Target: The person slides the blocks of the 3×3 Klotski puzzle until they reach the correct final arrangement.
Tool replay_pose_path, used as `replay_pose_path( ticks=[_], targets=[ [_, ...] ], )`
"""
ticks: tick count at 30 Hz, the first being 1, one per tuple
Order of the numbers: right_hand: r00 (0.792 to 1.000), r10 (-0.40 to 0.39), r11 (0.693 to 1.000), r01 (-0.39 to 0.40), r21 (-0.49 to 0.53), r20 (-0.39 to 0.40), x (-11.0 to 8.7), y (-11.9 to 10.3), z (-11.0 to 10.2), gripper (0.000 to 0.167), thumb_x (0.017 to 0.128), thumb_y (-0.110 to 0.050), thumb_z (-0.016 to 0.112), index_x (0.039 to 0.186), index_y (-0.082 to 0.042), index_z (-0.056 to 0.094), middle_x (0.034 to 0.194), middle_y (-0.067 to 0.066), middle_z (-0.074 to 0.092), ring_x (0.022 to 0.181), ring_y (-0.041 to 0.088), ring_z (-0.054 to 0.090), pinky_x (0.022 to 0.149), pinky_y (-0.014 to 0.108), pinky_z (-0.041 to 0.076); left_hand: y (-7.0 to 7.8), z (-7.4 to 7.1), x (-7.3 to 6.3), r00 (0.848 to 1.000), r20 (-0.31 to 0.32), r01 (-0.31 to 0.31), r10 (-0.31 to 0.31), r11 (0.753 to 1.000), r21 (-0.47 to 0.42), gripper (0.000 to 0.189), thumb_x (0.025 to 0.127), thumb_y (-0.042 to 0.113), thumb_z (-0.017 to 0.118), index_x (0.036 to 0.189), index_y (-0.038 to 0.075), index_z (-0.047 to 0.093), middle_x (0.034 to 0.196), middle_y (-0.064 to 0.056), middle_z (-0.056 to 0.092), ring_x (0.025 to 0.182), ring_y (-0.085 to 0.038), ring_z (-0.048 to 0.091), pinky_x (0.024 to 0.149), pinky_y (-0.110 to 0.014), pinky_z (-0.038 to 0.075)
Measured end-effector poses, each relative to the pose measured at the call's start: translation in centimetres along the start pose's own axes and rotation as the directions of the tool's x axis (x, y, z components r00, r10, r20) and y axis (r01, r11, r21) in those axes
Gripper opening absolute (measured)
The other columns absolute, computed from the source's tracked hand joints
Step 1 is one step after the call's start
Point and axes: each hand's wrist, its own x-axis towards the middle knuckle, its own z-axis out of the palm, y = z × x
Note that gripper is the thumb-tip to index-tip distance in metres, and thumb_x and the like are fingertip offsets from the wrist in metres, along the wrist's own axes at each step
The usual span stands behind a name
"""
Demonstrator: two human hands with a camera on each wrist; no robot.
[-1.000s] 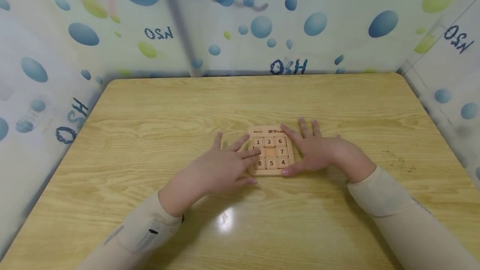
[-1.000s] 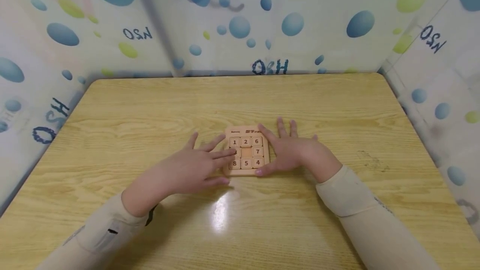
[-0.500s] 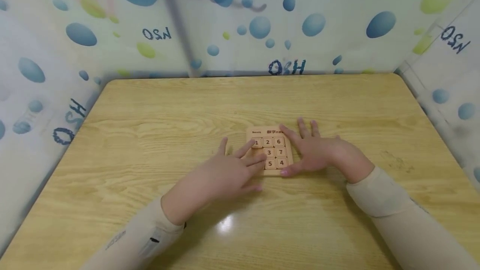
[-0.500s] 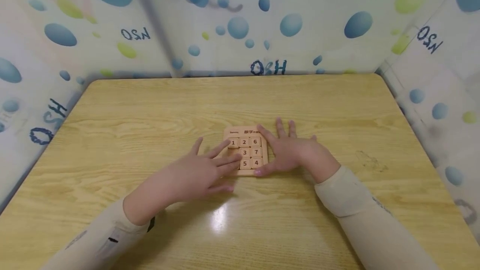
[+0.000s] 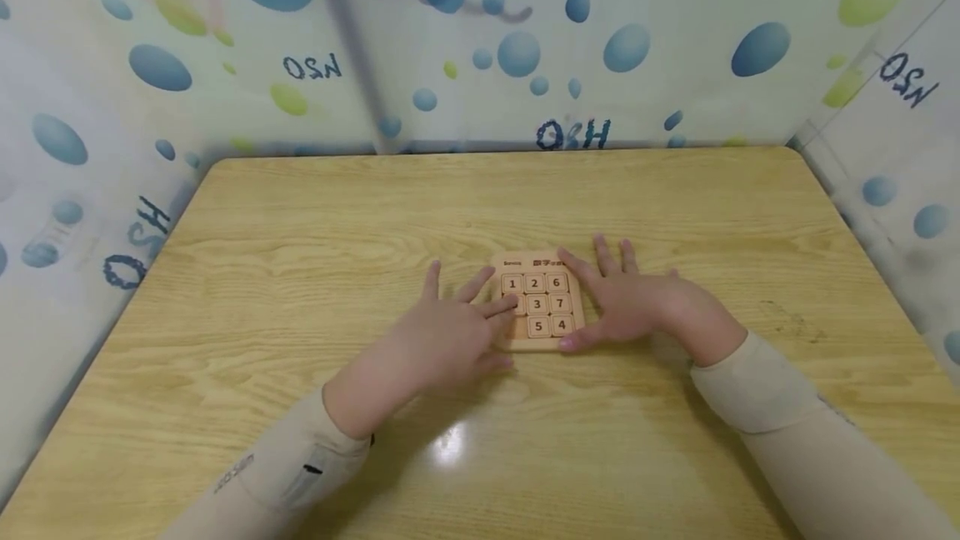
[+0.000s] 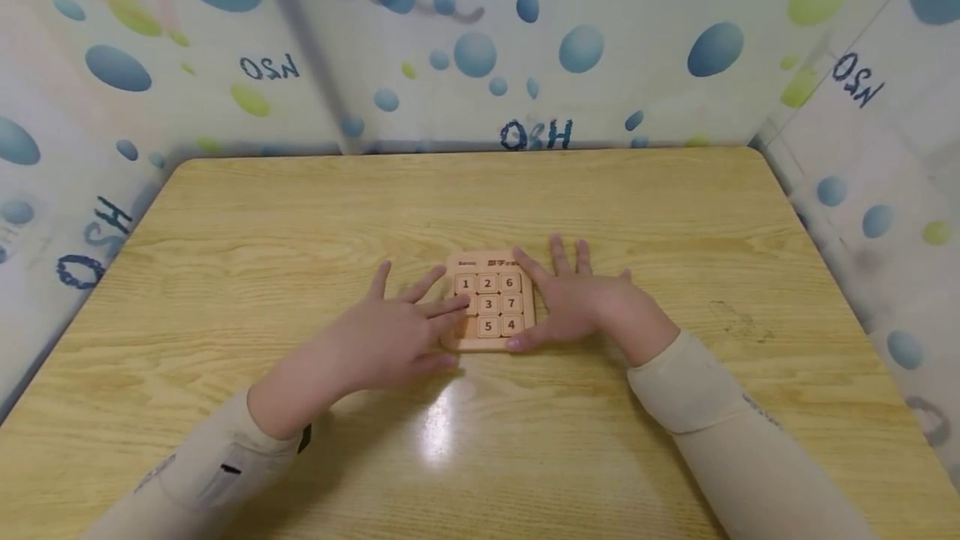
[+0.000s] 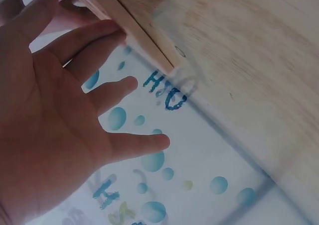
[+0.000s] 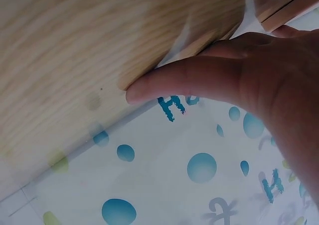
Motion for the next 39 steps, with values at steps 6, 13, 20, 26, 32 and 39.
replay_pose_path(
  ticks=[6,13,20,26,32,39],
  targets=[
    [1.000,-0.005,1.000,0.005,-0.003,-0.004,0.0,-0.1,0.0,0.133,0.077,-0.093,0.063,0.171,-0.035,-0.010,0.174,0.026,-0.025,0.158,0.061,-0.019,0.097,0.102,0.005,0.7,0.3,0.2,0.990,0.015,-0.142,0.143,0.988,-0.055,0.073,0.106,0.066,0.047,0.168,0.031,0.031,0.177,0.015,0.019,0.169,-0.026,0.003,0.123,-0.082,0.006],
    [1.000,-0.008,1.000,0.008,0.000,0.003,-0.1,-0.1,0.0,0.133,0.078,-0.092,0.063,0.171,-0.034,-0.011,0.174,0.026,-0.026,0.158,0.061,-0.019,0.097,0.101,0.004,0.5,0.9,-0.6,0.992,0.002,-0.127,0.128,0.989,-0.074,0.074,0.106,0.066,0.048,0.168,0.031,0.031,0.175,0.016,0.023,0.169,-0.026,0.006,0.123,-0.083,0.009],
    [1.000,-0.008,1.000,0.008,-0.008,0.003,0.0,-0.3,-0.1,0.133,0.078,-0.091,0.063,0.172,-0.033,-0.010,0.174,0.029,-0.024,0.157,0.064,-0.017,0.095,0.102,0.006,-0.2,0.6,-1.4,0.995,0.026,-0.090,0.092,0.993,-0.071,0.070,0.105,0.065,0.051,0.165,0.031,0.039,0.174,0.017,0.027,0.169,-0.027,0.006,0.123,-0.082,0.008],
    [1.000,-0.021,1.000,0.021,0.001,0.008,0.0,-0.1,-0.1,0.132,0.079,-0.091,0.064,0.171,-0.034,-0.012,0.173,0.028,-0.027,0.157,0.063,-0.020,0.095,0.102,0.005,1.3,0.5,0.2,0.980,-0.030,-0.200,0.199,0.979,-0.043,0.074,0.106,0.066,0.048,0.168,0.030,0.033,0.176,0.015,0.024,0.169,-0.025,0.008,0.124,-0.082,0.012],
    [0.999,-0.029,1.000,0.029,-0.002,0.012,0.0,0.2,0.1,0.133,0.079,-0.091,0.064,0.171,-0.034,-0.012,0.173,0.027,-0.027,0.157,0.062,-0.021,0.095,0.102,0.005,2.2,0.7,1.9,0.975,-0.014,-0.220,0.220,0.973,-0.062,0.075,0.106,0.066,0.047,0.170,0.031,0.027,0.177,0.018,0.017,0.169,-0.023,0.005,0.124,-0.082,0.010],
    [1.000,-0.027,1.000,0.027,-0.014,0.001,0.2,0.2,0.2,0.134,0.077,-0.093,0.063,0.171,-0.034,-0.012,0.174,0.028,-0.026,0.157,0.063,-0.019,0.095,0.102,0.007,1.1,0.7,0.7,0.985,0.005,-0.171,0.172,0.982,-0.081,0.074,0.105,0.067,0.048,0.169,0.033,0.030,0.176,0.018,0.020,0.169,-0.025,0.004,0.124,-0.082,0.006]
  ],
)
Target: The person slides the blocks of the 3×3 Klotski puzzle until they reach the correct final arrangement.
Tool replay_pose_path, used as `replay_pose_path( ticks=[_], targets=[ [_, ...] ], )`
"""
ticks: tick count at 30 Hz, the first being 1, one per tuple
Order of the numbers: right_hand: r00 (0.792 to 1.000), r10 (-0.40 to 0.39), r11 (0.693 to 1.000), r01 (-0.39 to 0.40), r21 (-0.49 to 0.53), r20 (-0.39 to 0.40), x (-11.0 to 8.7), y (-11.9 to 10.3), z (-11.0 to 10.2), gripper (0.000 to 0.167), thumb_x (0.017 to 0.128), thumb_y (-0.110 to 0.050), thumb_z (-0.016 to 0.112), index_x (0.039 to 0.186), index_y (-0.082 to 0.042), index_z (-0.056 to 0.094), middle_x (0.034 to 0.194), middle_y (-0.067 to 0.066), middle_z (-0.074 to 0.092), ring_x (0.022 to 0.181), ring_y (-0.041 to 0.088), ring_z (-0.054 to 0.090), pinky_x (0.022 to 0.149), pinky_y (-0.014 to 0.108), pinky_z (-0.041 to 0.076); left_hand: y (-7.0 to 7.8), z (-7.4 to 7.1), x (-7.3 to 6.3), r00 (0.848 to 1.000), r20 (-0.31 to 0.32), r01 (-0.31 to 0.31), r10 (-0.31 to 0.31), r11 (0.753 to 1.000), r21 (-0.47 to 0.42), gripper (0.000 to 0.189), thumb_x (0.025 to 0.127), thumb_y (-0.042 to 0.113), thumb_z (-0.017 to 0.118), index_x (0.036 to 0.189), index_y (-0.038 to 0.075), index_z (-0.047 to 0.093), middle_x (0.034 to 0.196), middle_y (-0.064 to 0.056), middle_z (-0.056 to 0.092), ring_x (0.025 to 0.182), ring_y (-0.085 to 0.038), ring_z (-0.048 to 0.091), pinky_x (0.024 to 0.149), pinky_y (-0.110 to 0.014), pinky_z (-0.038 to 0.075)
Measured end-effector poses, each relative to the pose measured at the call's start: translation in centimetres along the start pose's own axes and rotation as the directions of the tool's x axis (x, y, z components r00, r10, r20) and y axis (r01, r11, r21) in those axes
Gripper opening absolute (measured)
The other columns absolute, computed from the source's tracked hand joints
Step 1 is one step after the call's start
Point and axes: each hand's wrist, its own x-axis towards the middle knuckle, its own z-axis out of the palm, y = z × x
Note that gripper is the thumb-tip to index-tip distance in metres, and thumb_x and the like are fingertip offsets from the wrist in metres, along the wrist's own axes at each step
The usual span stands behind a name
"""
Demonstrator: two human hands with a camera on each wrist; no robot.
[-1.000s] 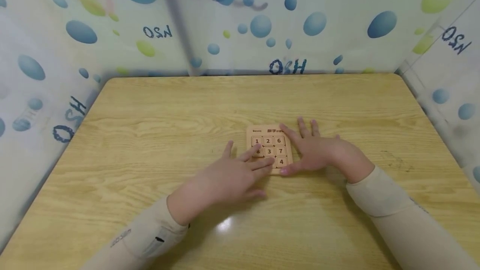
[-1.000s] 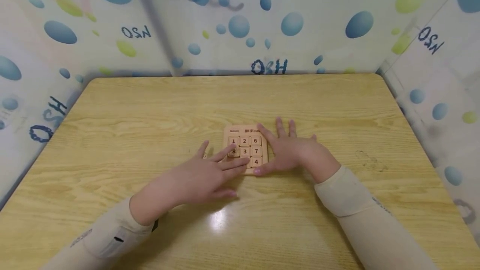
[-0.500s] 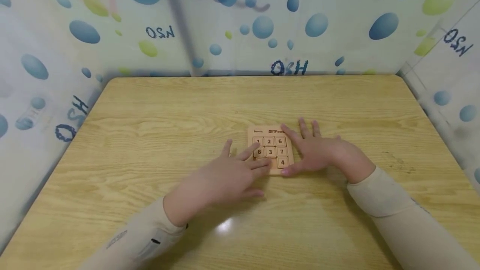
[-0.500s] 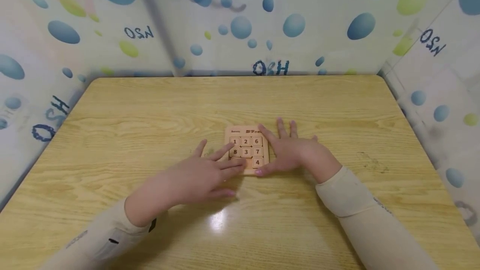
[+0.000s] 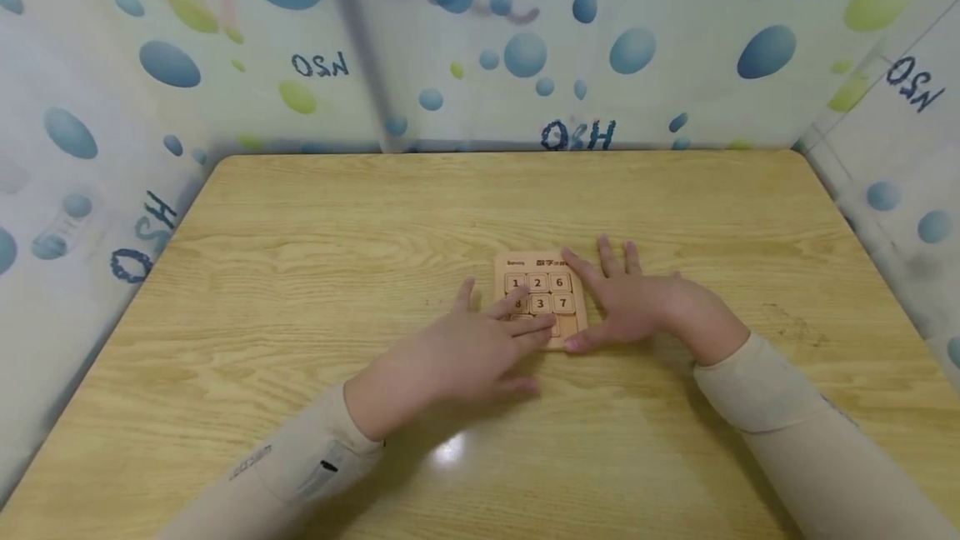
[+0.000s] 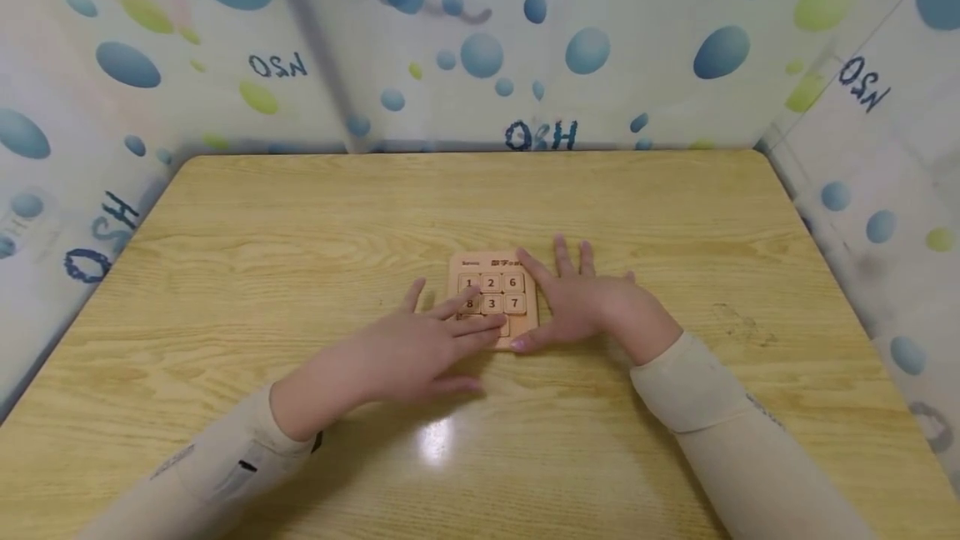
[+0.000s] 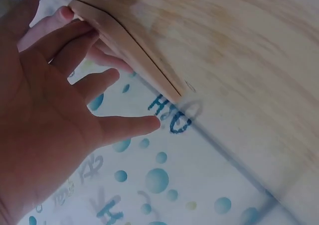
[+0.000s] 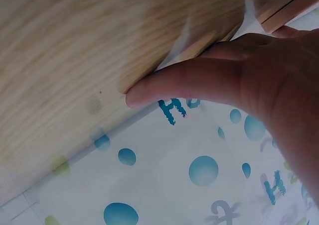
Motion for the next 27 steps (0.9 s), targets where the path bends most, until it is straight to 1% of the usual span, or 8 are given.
replay_pose_path(
  ticks=[4,7,11,13,16,19,23,27],
  targets=[
    [1.000,0.011,1.000,-0.011,-0.007,-0.003,0.0,-0.1,-0.1,0.134,0.076,-0.093,0.064,0.171,-0.035,-0.011,0.174,0.027,-0.026,0.157,0.063,-0.019,0.095,0.102,0.007,-0.2,-0.4,-0.8,0.999,0.021,0.034,-0.035,0.999,0.023,0.074,0.105,0.068,0.048,0.168,0.032,0.034,0.176,0.018,0.021,0.169,-0.025,0.002,0.124,-0.082,0.007],
    [1.000,0.012,1.000,-0.012,-0.009,0.000,0.0,-0.2,-0.2,0.134,0.077,-0.092,0.064,0.171,-0.034,-0.011,0.174,0.028,-0.025,0.157,0.063,-0.019,0.095,0.102,0.008,-0.1,-0.7,-0.8,1.000,0.016,0.022,-0.023,0.999,0.036,0.074,0.105,0.069,0.046,0.167,0.031,0.035,0.176,0.016,0.023,0.169,-0.025,0.002,0.124,-0.083,0.008],
    [1.000,0.004,1.000,-0.004,-0.005,0.007,-0.1,-0.2,-0.3,0.133,0.079,-0.091,0.064,0.172,-0.033,-0.011,0.173,0.029,-0.025,0.156,0.064,-0.019,0.095,0.102,0.008,0.2,-1.2,0.2,1.000,-0.008,-0.017,0.017,1.000,0.017,0.079,0.103,0.074,0.041,0.169,0.032,0.030,0.177,0.014,0.020,0.169,-0.026,0.001,0.123,-0.084,0.005],
    [1.000,-0.002,1.000,0.002,-0.001,0.012,-0.2,-0.2,-0.3,0.132,0.079,-0.090,0.065,0.172,-0.033,-0.011,0.173,0.029,-0.025,0.156,0.064,-0.020,0.095,0.102,0.008,0.2,-1.4,0.8,1.000,-0.013,-0.024,0.024,1.000,0.003,0.082,0.103,0.077,0.039,0.170,0.031,0.027,0.178,0.014,0.018,0.169,-0.027,0.000,0.123,-0.084,0.003],
    [1.000,-0.015,1.000,0.015,0.007,0.016,-0.1,-0.1,-0.3,0.132,0.081,-0.088,0.066,0.172,-0.032,-0.011,0.173,0.030,-0.026,0.155,0.065,-0.021,0.095,0.102,0.009,0.0,-1.6,1.9,1.000,-0.010,-0.011,0.011,1.000,0.017,0.084,0.103,0.078,0.037,0.171,0.030,0.026,0.179,0.014,0.016,0.169,-0.026,-0.002,0.123,-0.085,0.004],
    [0.999,-0.032,0.999,0.032,0.011,0.019,0.0,0.0,-0.2,0.132,0.081,-0.088,0.065,0.172,-0.030,-0.012,0.172,0.032,-0.026,0.154,0.067,-0.021,0.095,0.102,0.008,-0.3,-1.6,2.5,1.000,0.009,0.012,-0.012,0.999,0.035,0.084,0.102,0.079,0.035,0.170,0.029,0.027,0.179,0.015,0.015,0.169,-0.026,-0.003,0.123,-0.085,0.004],
    [0.999,-0.036,0.999,0.036,0.007,0.018,0.1,0.0,-0.1,0.133,0.080,-0.089,0.065,0.172,-0.030,-0.012,0.172,0.032,-0.026,0.154,0.067,-0.021,0.095,0.102,0.007,-0.5,-1.4,2.7,0.999,0.027,0.016,-0.017,0.999,0.043,0.084,0.102,0.079,0.033,0.169,0.029,0.029,0.179,0.015,0.012,0.169,-0.027,-0.004,0.122,-0.085,0.004],
    [1.000,-0.020,1.000,0.020,-0.001,0.019,0.1,0.0,-0.2,0.134,0.079,-0.091,0.064,0.172,-0.031,-0.012,0.173,0.030,-0.026,0.155,0.065,-0.021,0.094,0.102,0.004,-0.1,-1.0,2.2,0.999,0.034,0.016,-0.017,1.000,0.027,0.085,0.101,0.079,0.034,0.170,0.030,0.025,0.179,0.016,0.010,0.169,-0.027,-0.005,0.123,-0.084,0.002]
  ],
)
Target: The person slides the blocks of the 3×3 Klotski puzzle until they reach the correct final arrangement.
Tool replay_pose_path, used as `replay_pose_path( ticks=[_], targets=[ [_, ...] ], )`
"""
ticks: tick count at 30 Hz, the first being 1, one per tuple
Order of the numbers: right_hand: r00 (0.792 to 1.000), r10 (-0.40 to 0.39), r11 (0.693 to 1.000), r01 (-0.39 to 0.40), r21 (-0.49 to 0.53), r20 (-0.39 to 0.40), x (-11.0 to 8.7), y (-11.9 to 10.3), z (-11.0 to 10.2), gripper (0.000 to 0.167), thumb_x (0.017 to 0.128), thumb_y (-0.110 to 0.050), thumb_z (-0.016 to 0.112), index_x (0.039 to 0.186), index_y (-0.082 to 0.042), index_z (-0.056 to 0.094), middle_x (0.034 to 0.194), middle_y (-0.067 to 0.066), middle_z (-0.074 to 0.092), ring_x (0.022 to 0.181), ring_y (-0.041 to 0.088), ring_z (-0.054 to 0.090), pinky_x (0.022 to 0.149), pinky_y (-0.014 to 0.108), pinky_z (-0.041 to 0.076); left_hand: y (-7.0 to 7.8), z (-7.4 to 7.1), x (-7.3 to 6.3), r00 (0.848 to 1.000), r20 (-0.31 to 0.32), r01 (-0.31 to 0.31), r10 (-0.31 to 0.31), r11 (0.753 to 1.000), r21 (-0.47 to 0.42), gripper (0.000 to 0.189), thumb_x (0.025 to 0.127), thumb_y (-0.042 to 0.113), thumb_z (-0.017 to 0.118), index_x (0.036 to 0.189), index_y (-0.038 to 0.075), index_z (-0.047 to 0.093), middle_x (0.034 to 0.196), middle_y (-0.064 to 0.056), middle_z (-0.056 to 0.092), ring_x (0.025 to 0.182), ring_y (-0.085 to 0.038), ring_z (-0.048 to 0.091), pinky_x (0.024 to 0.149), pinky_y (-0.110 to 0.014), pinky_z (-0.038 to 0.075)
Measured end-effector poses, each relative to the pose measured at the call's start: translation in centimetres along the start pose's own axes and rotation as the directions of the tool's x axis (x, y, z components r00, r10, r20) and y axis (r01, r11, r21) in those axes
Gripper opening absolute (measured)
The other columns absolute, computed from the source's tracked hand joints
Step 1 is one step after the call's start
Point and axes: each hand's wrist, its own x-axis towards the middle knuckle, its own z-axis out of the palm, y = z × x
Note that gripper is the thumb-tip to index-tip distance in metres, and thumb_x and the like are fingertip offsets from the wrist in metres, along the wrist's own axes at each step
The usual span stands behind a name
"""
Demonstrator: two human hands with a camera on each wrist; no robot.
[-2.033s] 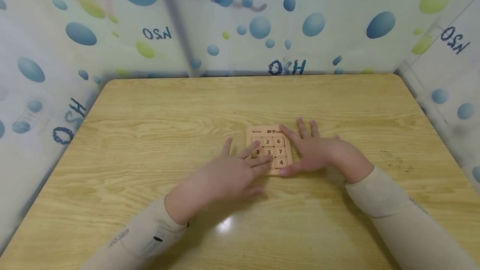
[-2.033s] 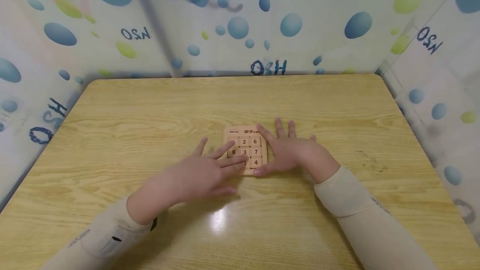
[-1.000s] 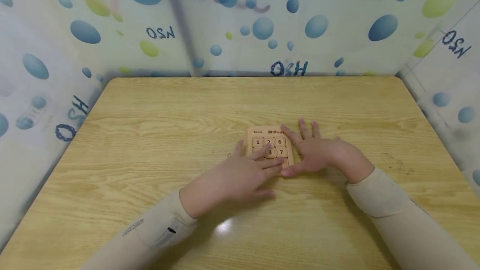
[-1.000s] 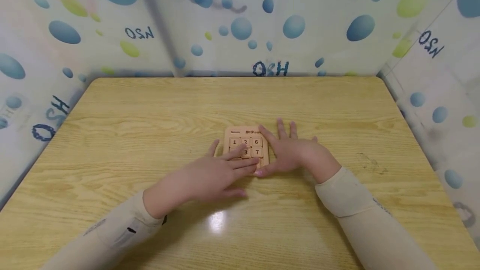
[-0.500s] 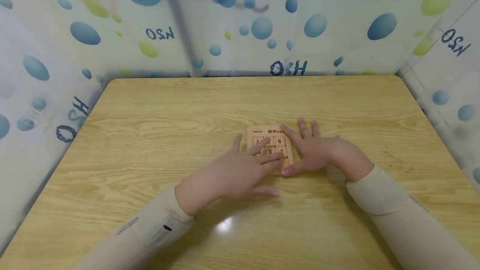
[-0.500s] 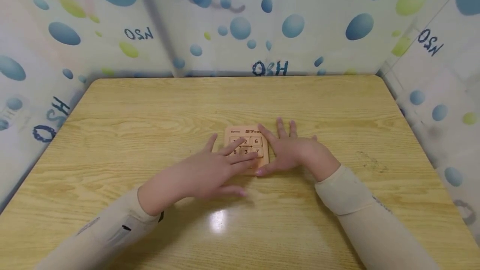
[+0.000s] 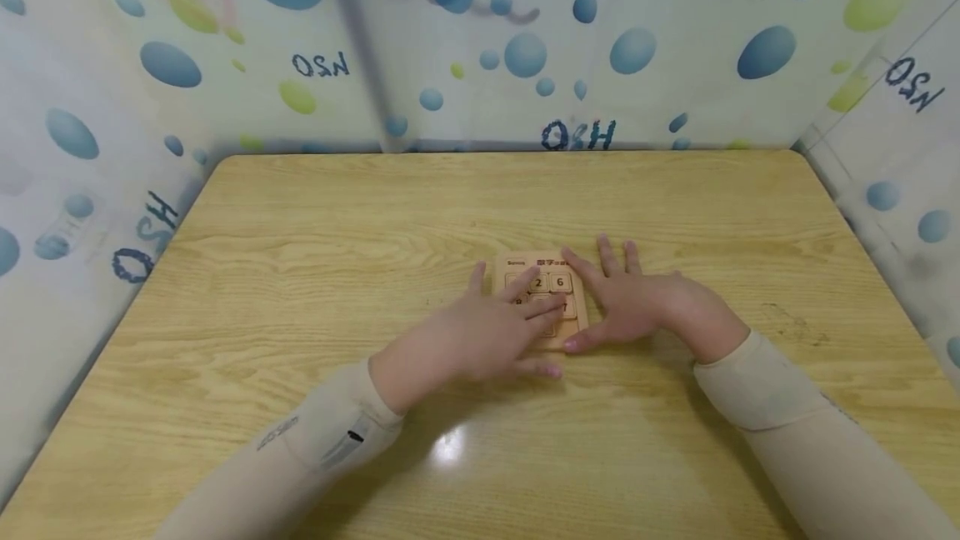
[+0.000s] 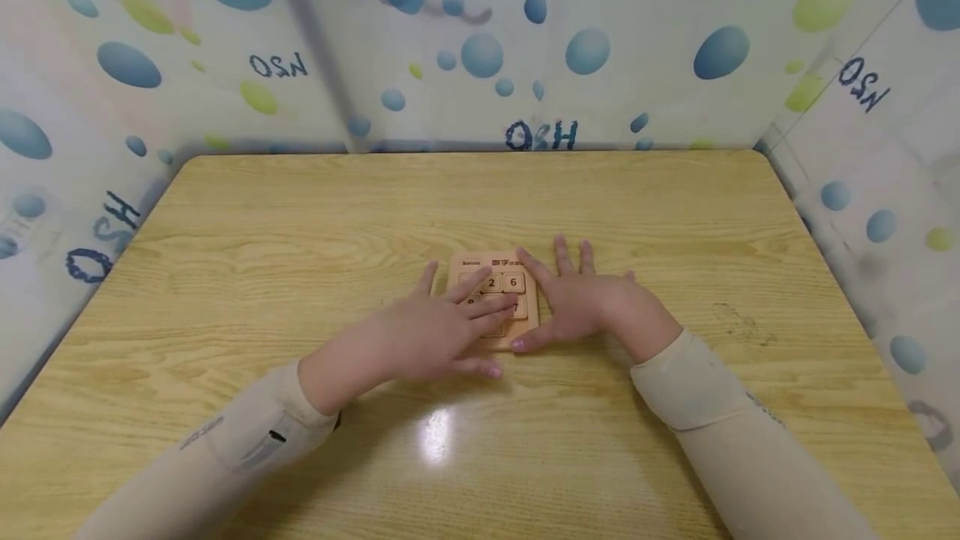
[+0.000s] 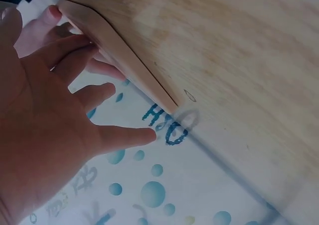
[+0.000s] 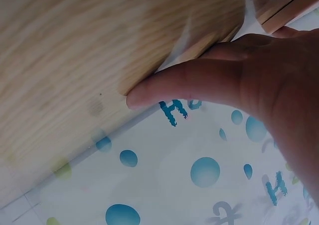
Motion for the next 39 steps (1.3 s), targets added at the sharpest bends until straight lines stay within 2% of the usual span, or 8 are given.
replay_pose_path(
  ticks=[6,9,12,17,22,26,34,39],
  targets=[
    [1.000,-0.005,1.000,0.005,-0.009,-0.008,-0.1,-0.1,-0.1,0.133,0.080,-0.090,0.063,0.172,-0.031,-0.012,0.172,0.031,-0.025,0.154,0.066,-0.019,0.093,0.103,0.005,1.1,0.7,-1.1,1.000,0.001,-0.010,0.010,1.000,0.009,0.090,0.099,0.082,0.036,0.171,0.029,0.021,0.178,0.016,0.012,0.169,-0.025,-0.005,0.123,-0.084,0.006],
    [1.000,0.001,1.000,-0.001,-0.012,-0.013,-0.1,-0.1,-0.1,0.132,0.080,-0.091,0.063,0.172,-0.030,-0.011,0.173,0.032,-0.024,0.154,0.067,-0.019,0.093,0.103,0.007,1.2,0.6,-1.2,1.000,-0.005,-0.012,0.012,1.000,0.000,0.089,0.099,0.081,0.038,0.171,0.030,0.022,0.178,0.016,0.013,0.169,-0.025,-0.005,0.124,-0.083,0.005],
    [1.000,0.006,1.000,-0.006,-0.007,-0.007,-0.2,-0.1,-0.1,0.132,0.080,-0.090,0.063,0.172,-0.031,-0.011,0.173,0.031,-0.025,0.155,0.066,-0.020,0.093,0.103,0.005,0.8,0.1,-0.6,1.000,-0.016,-0.013,0.012,1.000,-0.021,0.087,0.101,0.079,0.039,0.171,0.031,0.022,0.178,0.015,0.013,0.169,-0.026,-0.005,0.123,-0.084,0.003],
    [1.000,0.004,1.000,-0.004,0.011,0.010,-0.2,0.0,-0.1,0.134,0.078,-0.091,0.065,0.171,-0.033,-0.013,0.173,0.029,-0.028,0.155,0.065,-0.022,0.093,0.103,0.004,-0.2,-0.6,1.1,0.999,-0.038,0.016,-0.016,1.000,-0.010,0.085,0.102,0.079,0.034,0.171,0.031,0.022,0.179,0.015,0.013,0.169,-0.025,-0.005,0.125,-0.083,0.006],
    [1.000,0.005,1.000,-0.005,0.018,0.018,-0.2,0.1,-0.1,0.137,0.075,-0.094,0.064,0.171,-0.035,-0.014,0.173,0.028,-0.028,0.155,0.064,-0.023,0.093,0.103,0.006,-0.7,-0.8,1.9,0.998,-0.021,0.051,-0.051,0.999,-0.001,0.086,0.102,0.080,0.031,0.171,0.030,0.024,0.179,0.015,0.012,0.169,-0.027,-0.006,0.125,-0.082,0.007],
    [1.000,0.002,1.000,-0.002,0.015,0.011,-0.1,0.0,-0.2,0.135,0.077,-0.092,0.065,0.171,-0.034,-0.013,0.173,0.029,-0.027,0.155,0.066,-0.021,0.092,0.103,0.007,-0.6,-0.7,1.6,0.999,-0.012,0.042,-0.042,0.999,-0.022,0.086,0.101,0.080,0.032,0.171,0.030,0.022,0.179,0.014,0.010,0.169,-0.028,-0.006,0.124,-0.082,0.005],
    [1.000,0.004,1.000,-0.004,0.012,-0.006,-0.2,-0.1,-0.2,0.133,0.079,-0.089,0.066,0.172,-0.032,-0.011,0.173,0.032,-0.025,0.154,0.068,-0.020,0.091,0.104,0.006,0.5,0.2,0.2,1.000,0.018,0.005,-0.003,0.995,-0.100,0.086,0.101,0.081,0.034,0.170,0.032,0.023,0.178,0.016,0.008,0.168,-0.025,-0.010,0.123,-0.083,0.000],
    [1.000,0.013,1.000,-0.012,0.008,-0.007,-0.1,0.0,-0.1,0.133,0.079,-0.090,0.065,0.172,-0.032,-0.011,0.173,0.031,-0.025,0.154,0.066,-0.021,0.092,0.103,0.004,0.0,0.0,-0.2,1.000,0.000,0.029,-0.029,0.997,-0.065,0.086,0.102,0.080,0.035,0.171,0.030,0.023,0.179,0.015,0.010,0.168,-0.026,-0.009,0.123,-0.084,0.001]
  ],
)
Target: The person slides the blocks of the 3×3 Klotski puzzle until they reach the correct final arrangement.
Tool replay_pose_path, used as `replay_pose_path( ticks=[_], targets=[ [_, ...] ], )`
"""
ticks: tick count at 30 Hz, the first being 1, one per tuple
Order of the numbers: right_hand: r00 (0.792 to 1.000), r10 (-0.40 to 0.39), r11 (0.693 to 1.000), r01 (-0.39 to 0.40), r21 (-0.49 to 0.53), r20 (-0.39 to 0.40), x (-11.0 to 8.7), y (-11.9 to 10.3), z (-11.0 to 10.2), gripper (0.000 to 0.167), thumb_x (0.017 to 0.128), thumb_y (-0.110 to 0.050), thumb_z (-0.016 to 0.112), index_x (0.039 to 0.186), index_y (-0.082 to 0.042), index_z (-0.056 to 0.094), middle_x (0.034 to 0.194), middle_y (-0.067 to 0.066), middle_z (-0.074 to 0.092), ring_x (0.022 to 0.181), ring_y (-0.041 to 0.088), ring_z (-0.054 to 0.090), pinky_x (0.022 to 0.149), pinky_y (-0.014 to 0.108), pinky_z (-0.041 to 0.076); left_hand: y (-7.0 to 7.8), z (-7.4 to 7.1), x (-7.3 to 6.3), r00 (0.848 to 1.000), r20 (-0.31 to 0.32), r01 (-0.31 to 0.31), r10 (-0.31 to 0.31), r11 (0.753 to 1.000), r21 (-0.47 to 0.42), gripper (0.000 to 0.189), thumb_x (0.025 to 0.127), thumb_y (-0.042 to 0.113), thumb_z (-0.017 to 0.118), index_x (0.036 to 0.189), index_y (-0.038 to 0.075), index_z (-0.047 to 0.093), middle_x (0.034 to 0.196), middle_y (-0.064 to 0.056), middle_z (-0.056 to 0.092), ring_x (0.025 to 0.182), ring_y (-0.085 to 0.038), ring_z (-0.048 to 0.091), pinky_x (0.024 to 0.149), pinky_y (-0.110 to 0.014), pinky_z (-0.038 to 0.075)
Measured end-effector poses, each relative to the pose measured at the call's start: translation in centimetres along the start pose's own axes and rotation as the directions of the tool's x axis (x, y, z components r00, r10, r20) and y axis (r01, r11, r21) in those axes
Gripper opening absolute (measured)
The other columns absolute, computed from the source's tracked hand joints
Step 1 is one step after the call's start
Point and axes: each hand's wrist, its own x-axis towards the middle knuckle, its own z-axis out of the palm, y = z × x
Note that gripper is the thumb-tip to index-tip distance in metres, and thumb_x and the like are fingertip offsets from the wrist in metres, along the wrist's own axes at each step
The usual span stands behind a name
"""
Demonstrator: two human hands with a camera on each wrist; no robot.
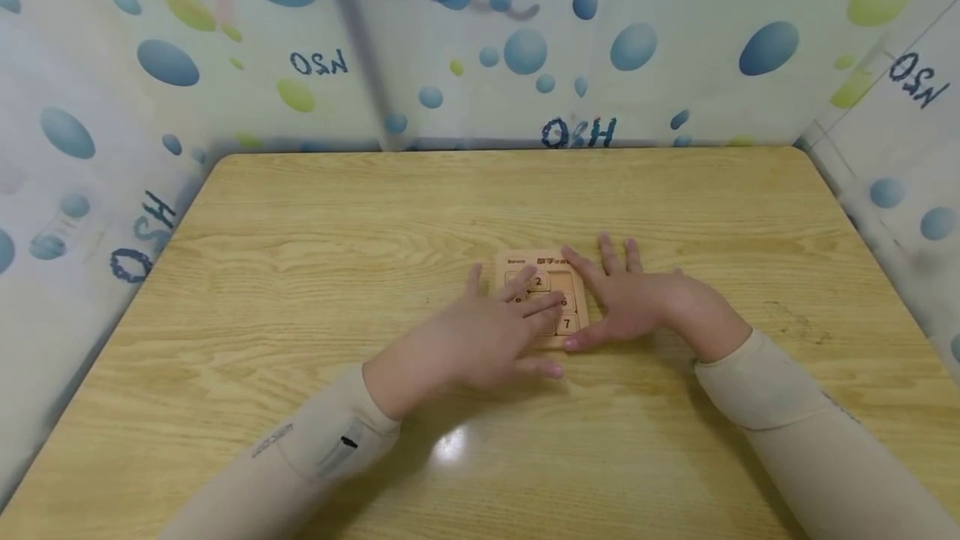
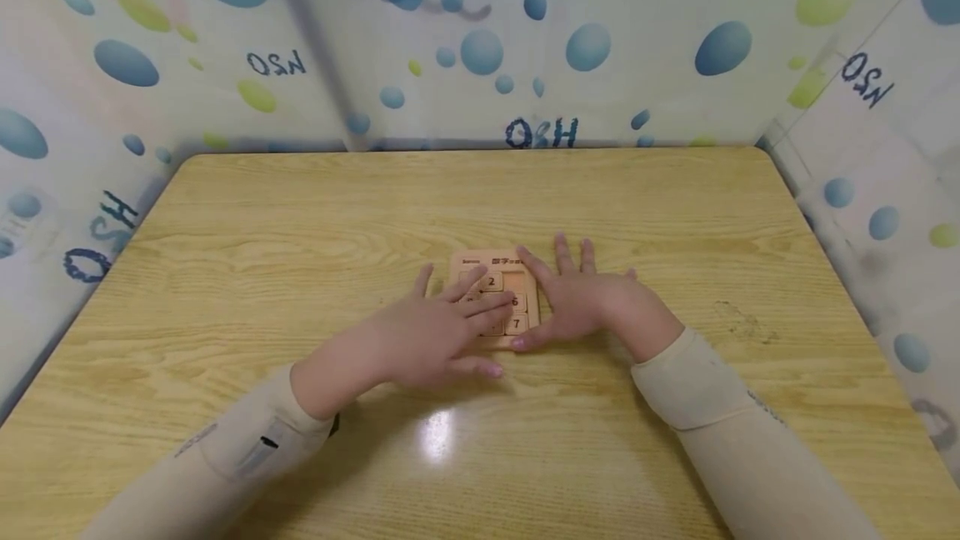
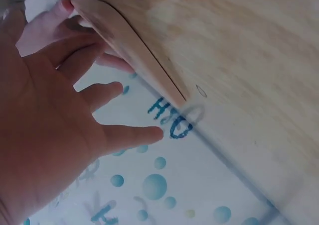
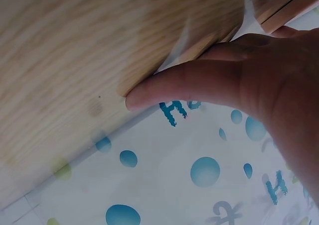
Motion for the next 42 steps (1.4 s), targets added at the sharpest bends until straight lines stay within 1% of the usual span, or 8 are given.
replay_pose_path(
  ticks=[4,8,15,26,31,34,38,42],
  targets=[
    [1.000,0.002,1.000,-0.002,-0.013,-0.002,0.0,-0.1,0.0,0.133,0.079,-0.091,0.064,0.172,-0.032,-0.011,0.173,0.030,-0.025,0.155,0.065,-0.021,0.093,0.103,0.005,-0.7,-0.6,-0.1,0.998,-0.023,0.061,-0.060,0.997,0.041,0.088,0.102,0.079,0.036,0.171,0.028,0.022,0.179,0.013,0.012,0.169,-0.028,-0.007,0.124,-0.083,0.003],
    [1.000,0.007,1.000,-0.007,-0.017,-0.005,0.0,-0.2,-0.1,0.134,0.078,-0.092,0.064,0.172,-0.033,-0.011,0.174,0.029,-0.024,0.156,0.064,-0.020,0.094,0.103,0.006,-1.2,-0.9,-0.3,0.996,-0.019,0.088,-0.088,0.995,0.053,0.088,0.102,0.079,0.036,0.171,0.027,0.023,0.179,0.012,0.013,0.169,-0.030,-0.005,0.124,-0.082,0.003],
    [1.000,0.014,1.000,-0.015,-0.021,-0.010,0.0,-0.4,-0.2,0.134,0.077,-0.092,0.064,0.171,-0.034,-0.011,0.174,0.028,-0.024,0.157,0.063,-0.019,0.095,0.103,0.006,-1.4,-1.0,-0.5,0.995,-0.022,0.093,-0.092,0.995,0.047,0.086,0.102,0.078,0.037,0.171,0.027,0.026,0.180,0.012,0.012,0.169,-0.029,-0.006,0.124,-0.082,0.002],
    [1.000,0.009,1.000,-0.009,-0.008,-0.011,-0.1,-0.4,-0.3,0.133,0.078,-0.091,0.065,0.172,-0.033,-0.011,0.174,0.029,-0.025,0.156,0.065,-0.018,0.094,0.103,0.006,-1.1,-1.3,-1.0,0.996,-0.017,0.092,-0.092,0.994,0.053,0.088,0.102,0.079,0.037,0.171,0.026,0.025,0.179,0.012,0.012,0.169,-0.028,-0.006,0.123,-0.083,0.001],
    [1.000,0.012,1.000,-0.012,-0.006,-0.006,-0.1,-0.4,-0.3,0.133,0.078,-0.091,0.064,0.172,-0.033,-0.011,0.173,0.029,-0.025,0.156,0.065,-0.019,0.094,0.103,0.006,-1.2,-1.0,-0.7,0.994,-0.019,0.104,-0.103,0.993,0.051,0.086,0.101,0.079,0.038,0.170,0.027,0.029,0.179,0.012,0.015,0.169,-0.028,-0.004,0.123,-0.083,0.002],
    [1.000,0.011,1.000,-0.011,-0.008,-0.002,-0.1,-0.2,-0.2,0.134,0.078,-0.092,0.064,0.171,-0.034,-0.011,0.173,0.029,-0.026,0.156,0.065,-0.020,0.094,0.103,0.007,-1.1,-0.7,-0.2,0.996,-0.022,0.090,-0.089,0.995,0.045,0.086,0.101,0.079,0.037,0.170,0.027,0.030,0.179,0.012,0.016,0.169,-0.027,-0.003,0.123,-0.083,0.003],
    [1.000,0.007,1.000,-0.007,-0.008,0.002,0.0,0.0,0.0,0.134,0.077,-0.093,0.064,0.171,-0.034,-0.013,0.173,0.027,-0.028,0.156,0.063,-0.022,0.094,0.103,0.007,-0.9,-0.5,0.7,0.999,-0.037,0.036,-0.035,0.999,0.020,0.086,0.102,0.079,0.036,0.170,0.026,0.028,0.179,0.012,0.014,0.169,-0.027,-0.002,0.123,-0.084,0.004],
    [1.000,0.002,1.000,-0.002,-0.005,0.006,0.0,0.1,0.1,0.135,0.077,-0.093,0.063,0.171,-0.034,-0.013,0.173,0.027,-0.028,0.156,0.064,-0.022,0.095,0.102,0.007,-0.6,-0.6,0.9,0.999,-0.034,0.013,-0.013,1.000,0.008,0.086,0.102,0.078,0.037,0.171,0.027,0.025,0.180,0.013,0.011,0.169,-0.027,-0.003,0.122,-0.085,0.004]
  ],
)
